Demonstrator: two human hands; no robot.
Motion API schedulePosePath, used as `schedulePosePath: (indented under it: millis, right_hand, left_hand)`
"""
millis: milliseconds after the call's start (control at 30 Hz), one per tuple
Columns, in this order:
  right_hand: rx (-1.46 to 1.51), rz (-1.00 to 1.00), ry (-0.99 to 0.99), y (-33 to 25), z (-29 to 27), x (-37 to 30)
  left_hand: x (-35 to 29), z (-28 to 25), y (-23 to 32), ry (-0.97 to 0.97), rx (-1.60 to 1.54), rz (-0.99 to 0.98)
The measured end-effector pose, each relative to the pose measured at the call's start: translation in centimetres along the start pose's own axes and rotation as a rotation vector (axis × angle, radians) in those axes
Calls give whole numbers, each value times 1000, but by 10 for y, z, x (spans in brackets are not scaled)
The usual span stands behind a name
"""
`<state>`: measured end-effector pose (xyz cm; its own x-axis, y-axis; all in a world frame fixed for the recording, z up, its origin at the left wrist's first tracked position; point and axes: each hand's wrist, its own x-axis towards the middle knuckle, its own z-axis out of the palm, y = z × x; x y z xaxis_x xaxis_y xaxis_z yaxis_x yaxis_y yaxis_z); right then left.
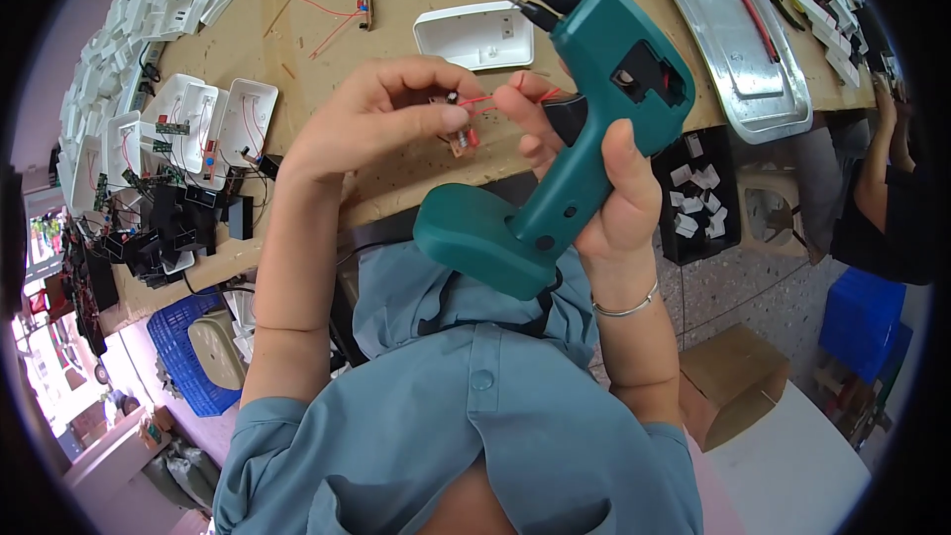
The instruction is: The recorder is using a soldering gun to attach wires to electronic components inside white plastic boxes.
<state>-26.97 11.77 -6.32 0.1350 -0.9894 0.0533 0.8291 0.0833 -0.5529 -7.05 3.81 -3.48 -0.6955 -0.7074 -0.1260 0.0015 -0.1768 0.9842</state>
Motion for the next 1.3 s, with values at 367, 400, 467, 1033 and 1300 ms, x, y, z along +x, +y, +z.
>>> schedulePosePath:
  millis: [367, 400, 467, 1033, 1300]
  right_hand:
    - [25, 28, 75, 16, 0, -10]
    - [26, 37, 92, 16, 0, -10]
    - [43, 39, 91, 16, -2, -10]
    - [-10, 14, 102, 13, -5, -6]
    - [-8, 45, 98, 14, -3, -3]
  left_hand:
    - [-7, 1, -12, 296, 995, 389]
    - [-6, 5, -10, 292, 995, 388]
    - [-4, 15, -6, 378, 918, 613]
    - [4, 29, -8, 206, 672, 207]
    - [7, 29, -7, 193, 547, 155]
